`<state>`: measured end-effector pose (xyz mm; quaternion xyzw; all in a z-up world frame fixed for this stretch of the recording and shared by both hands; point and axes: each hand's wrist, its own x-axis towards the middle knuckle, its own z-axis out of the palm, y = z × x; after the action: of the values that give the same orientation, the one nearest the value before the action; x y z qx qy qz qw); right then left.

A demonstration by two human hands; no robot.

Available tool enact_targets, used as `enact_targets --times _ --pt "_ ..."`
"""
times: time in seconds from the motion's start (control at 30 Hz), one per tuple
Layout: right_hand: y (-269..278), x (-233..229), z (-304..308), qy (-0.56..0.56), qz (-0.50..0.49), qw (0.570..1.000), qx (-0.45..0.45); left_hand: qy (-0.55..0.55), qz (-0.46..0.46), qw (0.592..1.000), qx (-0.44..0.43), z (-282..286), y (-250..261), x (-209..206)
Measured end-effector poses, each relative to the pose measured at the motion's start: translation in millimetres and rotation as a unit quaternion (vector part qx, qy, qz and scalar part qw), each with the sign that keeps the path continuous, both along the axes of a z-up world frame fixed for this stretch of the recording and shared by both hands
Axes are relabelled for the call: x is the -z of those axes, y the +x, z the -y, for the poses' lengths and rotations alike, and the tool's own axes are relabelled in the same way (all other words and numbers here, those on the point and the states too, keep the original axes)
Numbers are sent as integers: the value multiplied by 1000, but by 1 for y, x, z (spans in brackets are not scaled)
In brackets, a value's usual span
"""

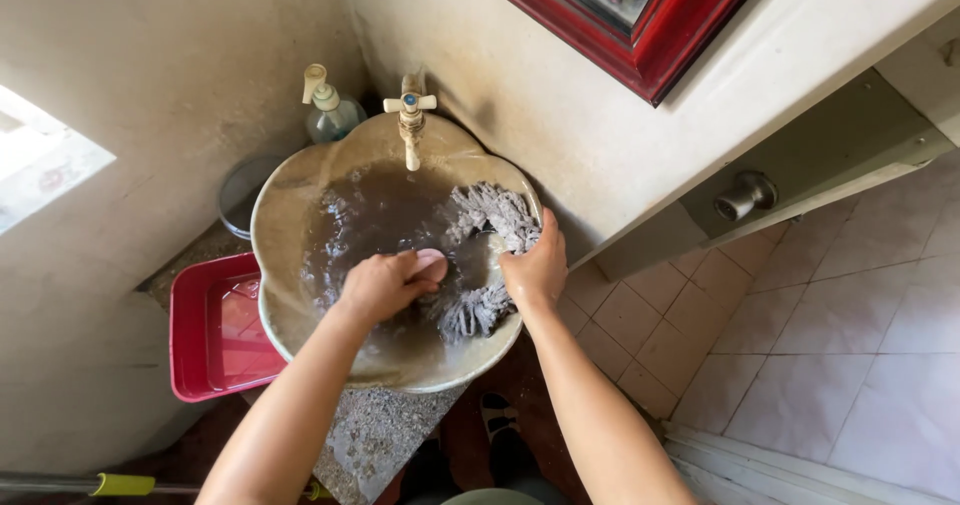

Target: Cleaning a mop head in a sink and then mopping the floor of a gym area.

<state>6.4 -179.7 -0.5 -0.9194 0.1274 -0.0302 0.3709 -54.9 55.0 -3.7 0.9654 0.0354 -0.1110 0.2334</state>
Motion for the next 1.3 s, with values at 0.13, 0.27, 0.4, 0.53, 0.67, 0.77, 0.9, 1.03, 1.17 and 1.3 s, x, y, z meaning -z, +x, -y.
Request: enact_targets --times 0.13,0.27,0.4,0.53,0.67,0.77,0.9,1.03,1.17,1.3 --pt "-5 0 0 -16 2 1000 2 73 -20 997 -32 -17 -8 -16" --pt "-5 -10 0 -9 -16 1000 -5 -142 45 977 -156 41 -8 -31" --pt "-1 -8 1 -16 -44 999 -22 -231 49 954 -184 92 -19 -24" --pt "-7 -14 2 -7 -45 999 -21 -111 -6 987 -112 69 -45 -30" --pt "-7 -14 1 -3 -35 999 -18 82 -87 993 -23 14 -52 -18" --pt "-16 -27 0 7 -43 999 -23 66 -20 995 -75 13 -40 -37" --pt "-7 -9 5 19 -43 998 -30 -160 53 980 -108 75 -25 -55" --pt "-10 -17 3 20 -25 999 -34 -169 9 982 -83 75 -43 -48" --pt "-18 -27 3 3 -38 999 -31 19 -78 997 -21 26 -55 -45" --pt "-25 -40 1 14 -44 998 -33 146 -64 987 -32 -9 -39 -35"
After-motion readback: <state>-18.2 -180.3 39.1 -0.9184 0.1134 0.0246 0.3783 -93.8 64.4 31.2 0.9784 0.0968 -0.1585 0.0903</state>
